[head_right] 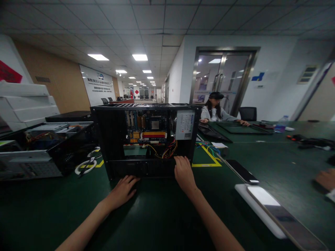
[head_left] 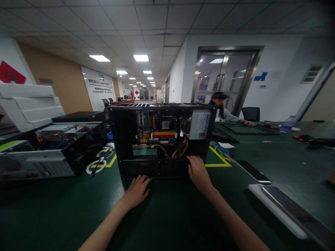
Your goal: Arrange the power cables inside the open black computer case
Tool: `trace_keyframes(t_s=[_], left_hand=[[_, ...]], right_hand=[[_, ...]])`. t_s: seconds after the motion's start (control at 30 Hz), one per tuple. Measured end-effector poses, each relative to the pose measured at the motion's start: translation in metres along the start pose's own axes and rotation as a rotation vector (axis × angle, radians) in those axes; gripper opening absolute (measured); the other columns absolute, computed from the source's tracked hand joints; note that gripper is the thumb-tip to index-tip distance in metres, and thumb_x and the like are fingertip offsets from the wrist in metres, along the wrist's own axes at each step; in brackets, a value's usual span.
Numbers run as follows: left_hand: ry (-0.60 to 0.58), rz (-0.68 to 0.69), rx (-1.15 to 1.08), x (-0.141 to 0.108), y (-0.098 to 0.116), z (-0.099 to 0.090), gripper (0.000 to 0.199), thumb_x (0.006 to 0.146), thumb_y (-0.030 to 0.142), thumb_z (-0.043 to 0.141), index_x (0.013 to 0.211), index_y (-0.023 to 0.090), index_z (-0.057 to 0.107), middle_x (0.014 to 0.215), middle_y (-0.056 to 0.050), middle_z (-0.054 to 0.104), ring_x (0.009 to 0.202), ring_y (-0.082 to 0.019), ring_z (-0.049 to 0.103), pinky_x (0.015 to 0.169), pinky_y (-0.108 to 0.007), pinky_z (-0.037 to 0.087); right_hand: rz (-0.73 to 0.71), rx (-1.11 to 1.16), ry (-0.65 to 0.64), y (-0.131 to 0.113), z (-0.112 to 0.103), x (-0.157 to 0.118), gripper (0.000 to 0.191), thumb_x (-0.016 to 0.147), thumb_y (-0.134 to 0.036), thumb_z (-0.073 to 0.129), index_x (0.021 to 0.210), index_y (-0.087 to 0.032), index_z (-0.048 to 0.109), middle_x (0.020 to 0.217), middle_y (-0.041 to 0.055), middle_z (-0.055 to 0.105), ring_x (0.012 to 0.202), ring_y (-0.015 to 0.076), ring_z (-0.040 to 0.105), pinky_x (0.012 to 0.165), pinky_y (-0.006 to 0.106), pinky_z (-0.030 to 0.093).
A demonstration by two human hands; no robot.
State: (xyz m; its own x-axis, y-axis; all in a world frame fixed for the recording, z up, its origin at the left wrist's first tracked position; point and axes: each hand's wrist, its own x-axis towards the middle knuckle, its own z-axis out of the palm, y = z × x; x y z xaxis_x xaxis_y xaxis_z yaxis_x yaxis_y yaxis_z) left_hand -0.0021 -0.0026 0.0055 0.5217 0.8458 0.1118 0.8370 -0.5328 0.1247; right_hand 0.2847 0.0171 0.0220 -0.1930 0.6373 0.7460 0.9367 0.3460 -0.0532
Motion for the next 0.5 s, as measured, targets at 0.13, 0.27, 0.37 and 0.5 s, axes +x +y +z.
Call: trace_keyframes(t_s=[0.13,0.27,0.37,0.5], left_hand=[[0.007,0.005,-0.003,0.000,0.000,0.000,0.042,0.077,0.025,0.040,0.119,0.028,0.033,0.116,-0.004,0.041,0.107,-0.022,0.036,0.088,-0.040,0.031],[0.004,0.008,0.007,0.000,0.001,-0.001,0.042,0.077,0.025,0.040,0.118,0.027,0.033,0.115,-0.004,0.041,0.106,-0.022,0.037,0.088,-0.039,0.031],[0.000,0.010,0.011,-0.001,0.003,-0.003,0.043,0.077,0.024,0.040,0.118,0.027,0.033,0.115,-0.004,0.041,0.106,-0.022,0.037,0.087,-0.038,0.031],[-0.015,-0.008,0.008,-0.002,0.004,-0.006,0.041,0.077,0.025,0.040,0.118,0.027,0.034,0.116,-0.004,0.041,0.106,-0.021,0.037,0.088,-0.038,0.031]], right_hand=[[0.045,-0.019,-0.061,-0.001,-0.004,0.006,0.033,0.072,-0.007,0.033,0.099,-0.010,0.052,0.095,0.0103,0.056,0.093,0.0199,0.047,0.091,0.037,0.029],[0.102,-0.005,-0.143,-0.005,-0.008,0.018,0.031,0.071,-0.007,0.034,0.094,-0.012,0.054,0.089,0.0091,0.057,0.089,0.0186,0.047,0.083,0.032,0.033],[0.113,0.025,-0.191,-0.012,-0.010,0.032,0.029,0.073,-0.008,0.034,0.094,-0.012,0.053,0.090,0.0089,0.057,0.090,0.0175,0.047,0.081,0.029,0.033],[0.103,0.078,-0.254,-0.024,-0.011,0.056,0.026,0.075,-0.010,0.034,0.094,-0.014,0.053,0.092,0.0076,0.057,0.091,0.0159,0.046,0.081,0.026,0.033]])
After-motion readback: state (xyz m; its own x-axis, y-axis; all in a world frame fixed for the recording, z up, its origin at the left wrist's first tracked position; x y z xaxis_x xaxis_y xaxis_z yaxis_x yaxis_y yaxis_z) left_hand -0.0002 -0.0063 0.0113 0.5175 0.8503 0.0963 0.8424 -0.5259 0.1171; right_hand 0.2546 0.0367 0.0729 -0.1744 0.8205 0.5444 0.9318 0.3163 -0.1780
